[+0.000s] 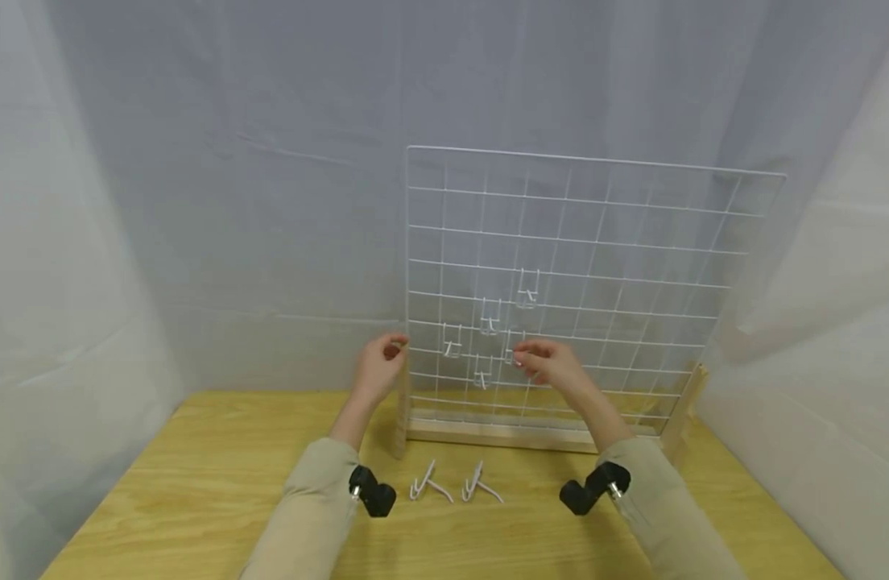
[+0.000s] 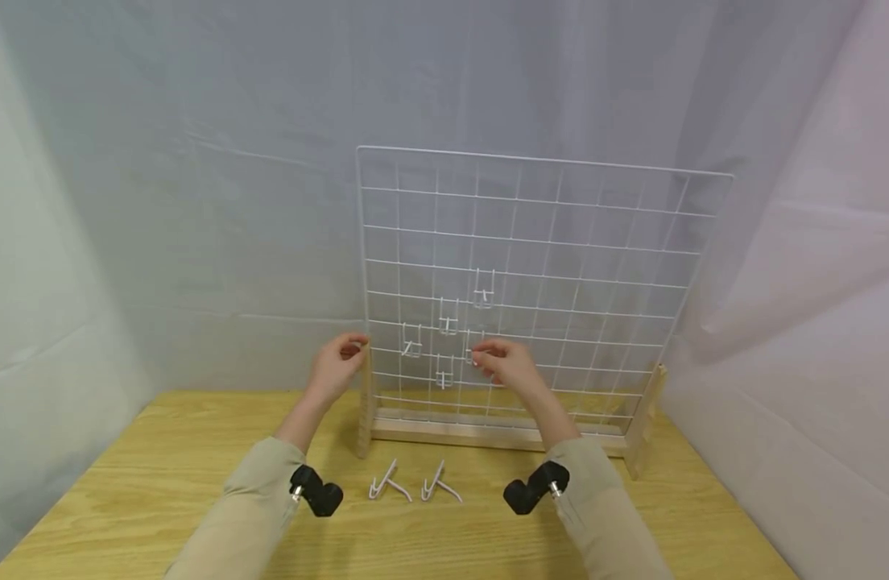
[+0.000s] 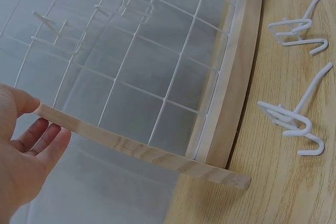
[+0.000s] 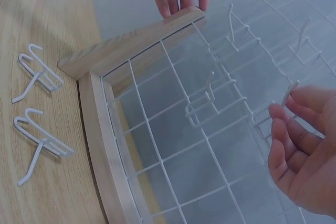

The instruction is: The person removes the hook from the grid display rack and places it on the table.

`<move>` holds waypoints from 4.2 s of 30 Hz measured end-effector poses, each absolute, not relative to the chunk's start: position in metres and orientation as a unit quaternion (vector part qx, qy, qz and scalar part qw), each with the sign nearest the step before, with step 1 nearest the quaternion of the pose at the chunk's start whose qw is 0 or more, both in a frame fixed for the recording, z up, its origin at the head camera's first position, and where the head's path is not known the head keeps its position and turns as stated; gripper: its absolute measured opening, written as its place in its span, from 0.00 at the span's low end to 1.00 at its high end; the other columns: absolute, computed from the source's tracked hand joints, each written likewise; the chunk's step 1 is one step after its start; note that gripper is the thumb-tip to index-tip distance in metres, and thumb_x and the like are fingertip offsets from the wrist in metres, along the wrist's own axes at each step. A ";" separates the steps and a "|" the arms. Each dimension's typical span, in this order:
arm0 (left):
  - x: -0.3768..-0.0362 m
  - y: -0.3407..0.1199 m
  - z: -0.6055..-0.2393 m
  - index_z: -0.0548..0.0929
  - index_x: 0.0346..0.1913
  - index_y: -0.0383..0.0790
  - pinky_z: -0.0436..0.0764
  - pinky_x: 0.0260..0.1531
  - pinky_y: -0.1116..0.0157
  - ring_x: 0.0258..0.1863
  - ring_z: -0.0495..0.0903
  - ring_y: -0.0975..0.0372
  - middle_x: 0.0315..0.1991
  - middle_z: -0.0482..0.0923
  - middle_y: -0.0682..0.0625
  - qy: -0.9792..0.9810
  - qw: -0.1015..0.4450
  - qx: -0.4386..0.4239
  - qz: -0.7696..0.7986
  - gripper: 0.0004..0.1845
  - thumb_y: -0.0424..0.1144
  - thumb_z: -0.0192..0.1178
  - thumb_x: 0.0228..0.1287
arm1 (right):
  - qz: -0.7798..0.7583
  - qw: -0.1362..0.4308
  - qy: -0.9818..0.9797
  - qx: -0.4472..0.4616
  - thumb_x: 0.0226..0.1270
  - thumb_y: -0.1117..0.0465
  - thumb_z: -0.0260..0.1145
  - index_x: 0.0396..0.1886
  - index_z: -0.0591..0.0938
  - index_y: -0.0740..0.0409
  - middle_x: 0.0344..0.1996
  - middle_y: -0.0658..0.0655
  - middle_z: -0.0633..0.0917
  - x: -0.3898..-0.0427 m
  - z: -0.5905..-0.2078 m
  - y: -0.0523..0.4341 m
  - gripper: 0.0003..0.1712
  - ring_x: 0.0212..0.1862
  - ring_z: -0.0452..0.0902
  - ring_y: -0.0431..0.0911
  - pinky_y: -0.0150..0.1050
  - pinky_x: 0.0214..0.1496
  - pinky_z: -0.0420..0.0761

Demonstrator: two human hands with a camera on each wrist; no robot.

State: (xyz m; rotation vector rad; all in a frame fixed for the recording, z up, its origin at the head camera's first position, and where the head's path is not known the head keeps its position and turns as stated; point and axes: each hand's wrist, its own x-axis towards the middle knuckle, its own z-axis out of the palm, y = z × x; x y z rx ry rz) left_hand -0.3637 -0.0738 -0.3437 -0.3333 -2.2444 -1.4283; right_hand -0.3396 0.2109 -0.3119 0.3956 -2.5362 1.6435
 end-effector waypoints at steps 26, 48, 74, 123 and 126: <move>-0.363 -0.071 -0.343 0.80 0.45 0.30 0.74 0.43 0.52 0.39 0.77 0.48 0.35 0.78 0.37 -0.818 0.219 -0.115 -0.519 0.12 0.29 0.56 0.59 | 0.568 0.049 -0.814 0.109 0.61 0.69 0.58 0.48 0.76 0.73 0.31 0.53 0.84 -0.334 -0.305 0.210 0.17 0.31 0.77 0.41 0.32 0.32 0.77; -0.362 -0.073 -0.342 0.80 0.47 0.32 0.74 0.43 0.52 0.41 0.77 0.48 0.37 0.78 0.38 -0.827 0.201 -0.113 -0.512 0.13 0.30 0.55 0.60 | 0.499 0.002 -0.844 0.195 0.62 0.69 0.59 0.47 0.77 0.73 0.34 0.65 0.82 -0.311 -0.342 0.241 0.15 0.33 0.76 0.44 0.39 0.34 0.77; -0.362 -0.073 -0.342 0.80 0.47 0.32 0.74 0.42 0.53 0.40 0.76 0.49 0.36 0.78 0.38 -0.823 0.208 -0.109 -0.518 0.13 0.30 0.56 0.59 | 0.484 -0.043 -0.842 0.235 0.58 0.73 0.60 0.40 0.77 0.77 0.27 0.65 0.81 -0.297 -0.409 0.252 0.11 0.25 0.72 0.37 0.33 0.25 0.73; -0.362 -0.074 -0.342 0.80 0.47 0.32 0.75 0.42 0.53 0.40 0.76 0.49 0.37 0.78 0.38 -0.817 0.204 -0.115 -0.526 0.13 0.30 0.55 0.60 | 0.466 -0.074 -0.857 0.206 0.54 0.75 0.62 0.33 0.79 0.75 0.25 0.59 0.81 -0.295 -0.465 0.252 0.07 0.23 0.70 0.37 0.29 0.23 0.70; -0.362 -0.074 -0.342 0.80 0.47 0.32 0.75 0.42 0.53 0.40 0.76 0.49 0.36 0.78 0.39 -0.818 0.204 -0.115 -0.526 0.13 0.30 0.55 0.60 | 0.469 -0.077 -0.855 0.207 0.53 0.75 0.62 0.33 0.80 0.74 0.25 0.57 0.81 -0.294 -0.463 0.251 0.07 0.23 0.70 0.37 0.28 0.23 0.70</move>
